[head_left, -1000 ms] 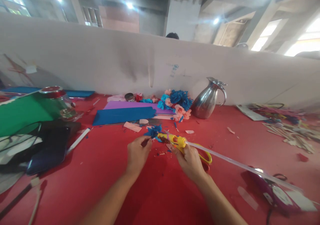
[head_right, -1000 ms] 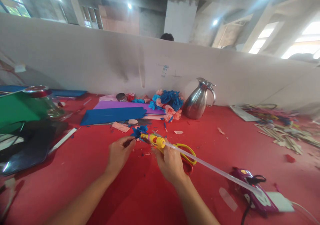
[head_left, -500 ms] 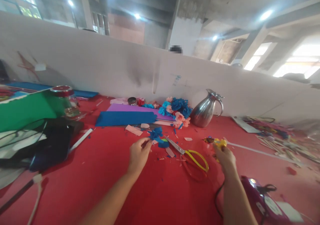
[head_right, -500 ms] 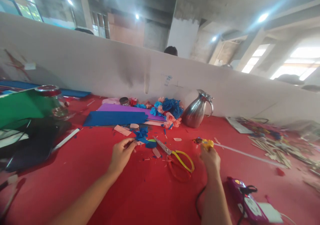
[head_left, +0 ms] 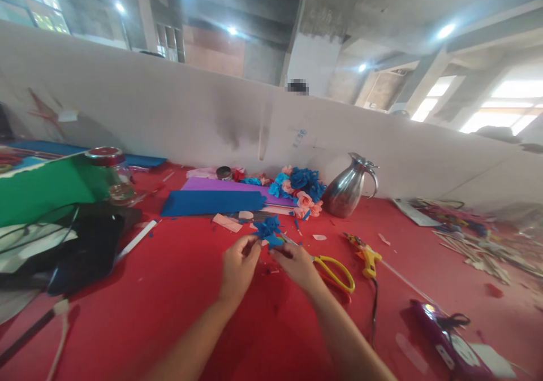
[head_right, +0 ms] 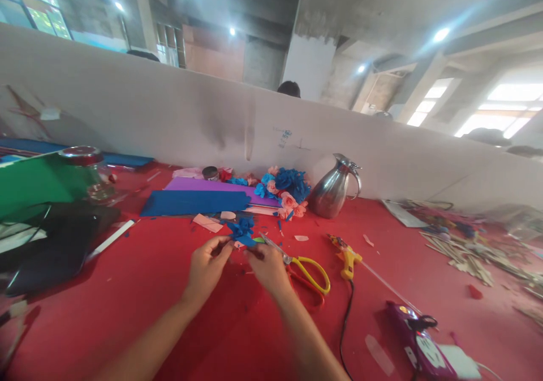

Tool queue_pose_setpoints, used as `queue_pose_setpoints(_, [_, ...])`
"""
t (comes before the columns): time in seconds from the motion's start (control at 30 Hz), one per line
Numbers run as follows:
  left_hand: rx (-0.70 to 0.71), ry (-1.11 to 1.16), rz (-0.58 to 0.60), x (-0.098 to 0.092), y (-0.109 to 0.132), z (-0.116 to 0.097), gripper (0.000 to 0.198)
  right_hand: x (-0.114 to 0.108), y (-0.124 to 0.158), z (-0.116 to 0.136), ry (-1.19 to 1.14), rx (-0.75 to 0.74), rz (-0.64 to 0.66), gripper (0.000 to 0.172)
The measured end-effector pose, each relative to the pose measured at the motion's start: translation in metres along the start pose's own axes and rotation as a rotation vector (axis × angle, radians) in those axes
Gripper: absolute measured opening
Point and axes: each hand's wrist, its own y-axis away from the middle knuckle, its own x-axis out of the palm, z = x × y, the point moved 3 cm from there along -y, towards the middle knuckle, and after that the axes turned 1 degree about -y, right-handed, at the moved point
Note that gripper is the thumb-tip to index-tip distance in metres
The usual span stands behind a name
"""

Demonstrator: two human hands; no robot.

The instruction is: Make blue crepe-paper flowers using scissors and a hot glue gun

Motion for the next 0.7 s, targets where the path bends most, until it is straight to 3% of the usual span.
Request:
queue_pose_setpoints(0.07, [0.018,-0.01,0.001,0.0,0.001,0.0,0.021,0.024,0.0,0.005,-0.282,0.02,-0.031,0.025])
queue_pose_setpoints(0.17, [0.036,-0.021,0.022,0.002,0.003,-0.001,0.02,0.033,0.004,0.006,-0.481,0.058,-0.146,0.024])
queue_pose_setpoints(0.4, [0.089,-0.093,0.065,0.007,0.008,-0.002,0.018,0.021,0.01,0.011,-0.606,0.103,-0.229,0.017])
queue_pose_setpoints(0.7, [0.132,-0.187,0.086,0.006,0.01,-0.003,0.019,0.027,0.013,0.012,-0.685,0.135,-0.23,0.02])
